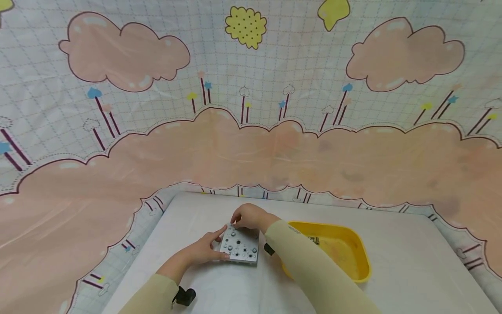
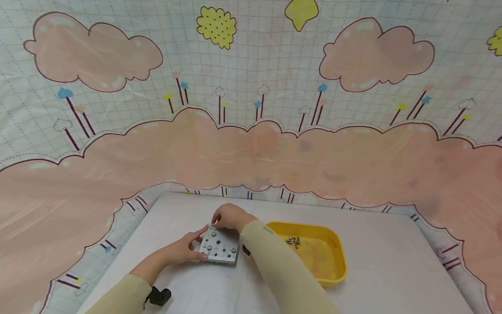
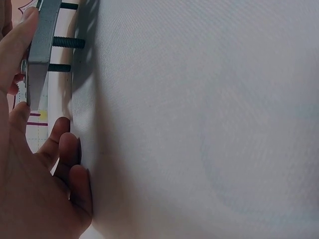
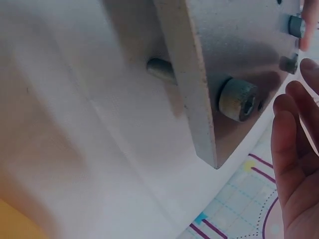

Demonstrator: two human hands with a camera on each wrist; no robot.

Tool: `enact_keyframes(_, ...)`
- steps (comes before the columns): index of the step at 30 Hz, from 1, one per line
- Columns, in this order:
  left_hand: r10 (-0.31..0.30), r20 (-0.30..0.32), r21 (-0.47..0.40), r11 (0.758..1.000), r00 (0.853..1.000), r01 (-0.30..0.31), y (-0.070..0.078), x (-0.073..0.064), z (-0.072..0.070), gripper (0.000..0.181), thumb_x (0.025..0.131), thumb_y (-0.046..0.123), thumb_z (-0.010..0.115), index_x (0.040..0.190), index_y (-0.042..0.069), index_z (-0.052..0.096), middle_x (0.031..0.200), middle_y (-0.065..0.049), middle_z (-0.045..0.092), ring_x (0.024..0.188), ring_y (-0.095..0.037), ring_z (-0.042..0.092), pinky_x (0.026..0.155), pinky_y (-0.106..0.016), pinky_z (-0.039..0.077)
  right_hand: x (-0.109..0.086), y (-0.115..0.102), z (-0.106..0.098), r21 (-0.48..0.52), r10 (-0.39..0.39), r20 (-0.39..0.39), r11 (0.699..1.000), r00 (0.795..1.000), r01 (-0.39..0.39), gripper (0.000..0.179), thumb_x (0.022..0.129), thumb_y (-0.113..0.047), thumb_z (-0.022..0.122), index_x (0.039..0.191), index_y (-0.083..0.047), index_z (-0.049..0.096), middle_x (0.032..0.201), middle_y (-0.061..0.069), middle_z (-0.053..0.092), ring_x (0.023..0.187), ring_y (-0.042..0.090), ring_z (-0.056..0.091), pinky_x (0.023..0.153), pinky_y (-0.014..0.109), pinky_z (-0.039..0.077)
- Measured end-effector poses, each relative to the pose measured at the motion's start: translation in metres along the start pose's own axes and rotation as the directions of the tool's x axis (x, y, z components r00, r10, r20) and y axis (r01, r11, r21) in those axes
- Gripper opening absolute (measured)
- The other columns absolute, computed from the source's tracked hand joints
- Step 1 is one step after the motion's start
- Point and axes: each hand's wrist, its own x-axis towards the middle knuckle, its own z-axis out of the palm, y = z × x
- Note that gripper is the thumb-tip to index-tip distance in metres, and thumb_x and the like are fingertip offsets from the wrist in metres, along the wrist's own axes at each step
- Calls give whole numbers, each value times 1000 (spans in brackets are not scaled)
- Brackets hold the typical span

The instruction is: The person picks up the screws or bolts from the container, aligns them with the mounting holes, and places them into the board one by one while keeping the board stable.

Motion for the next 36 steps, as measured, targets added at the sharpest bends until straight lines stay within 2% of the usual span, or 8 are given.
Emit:
enact_keyframes(6, 16, 16, 3, 1000, 1000, -16, 4, 1, 1, 102, 76, 43, 85, 158, 26, 27, 131, -8, 49, 103, -23, 47, 90, -48, 40, -9, 7, -7, 54, -24, -21, 998, 999, 25, 15, 92, -19, 71, 106, -20, 77, 89, -10, 64, 75, 8, 58, 69, 24, 48)
enact_keyframes(12, -3, 10, 25, 1000, 1000, 2, 2, 3, 1, 103, 75, 47, 84, 158, 28, 26, 134, -9, 48, 106, -25, 47, 93, -51, 40, -17, 11, -18, 62, -77, -70, 995, 995, 82, 20, 93, -20, 71, 111, -17, 77, 96, -11, 68, 84, 5, 59, 78, 25, 48)
enact_keyframes(17, -15, 9, 23, 1000, 1000, 15, 2, 3, 0, 104, 74, 48, 84, 158, 29, 26, 135, -9, 47, 108, -26, 48, 95, -53, 40, -29, 12, -28, 135, -85, -87, 986, 993, 97, 21, 93, -20, 71, 112, -13, 76, 95, -9, 69, 81, 8, 61, 74, 27, 50)
enact_keyframes(23, -27, 5, 16, 1000, 1000, 27, 3, -1, -1, 103, 75, 45, 85, 158, 28, 26, 134, -9, 47, 109, -27, 47, 96, -54, 39, -44, 15, -40, 187, -94, -95, 976, 991, 111, 16, 93, -21, 71, 108, -19, 77, 93, -9, 69, 81, 10, 62, 72, 27, 51)
enact_keyframes(29, -22, -6, 23, 999, 1000, 22, 1, -2, 0, 103, 75, 44, 85, 158, 27, 26, 134, -10, 46, 110, -28, 47, 96, -56, 39, -59, 29, -50, 170, -80, -91, 981, 993, 94, 15, 94, -23, 70, 107, -21, 76, 91, -11, 68, 84, 18, 64, 73, 27, 51)
enact_keyframes(36, -6, -15, 31, 999, 1000, 6, 1, -2, 1, 103, 76, 42, 85, 158, 26, 26, 134, -10, 47, 107, -27, 47, 94, -55, 40, -88, 50, -63, 193, -42, -88, 979, 995, 58, 14, 94, -23, 70, 106, -22, 76, 92, -10, 69, 84, 19, 64, 73, 29, 52)
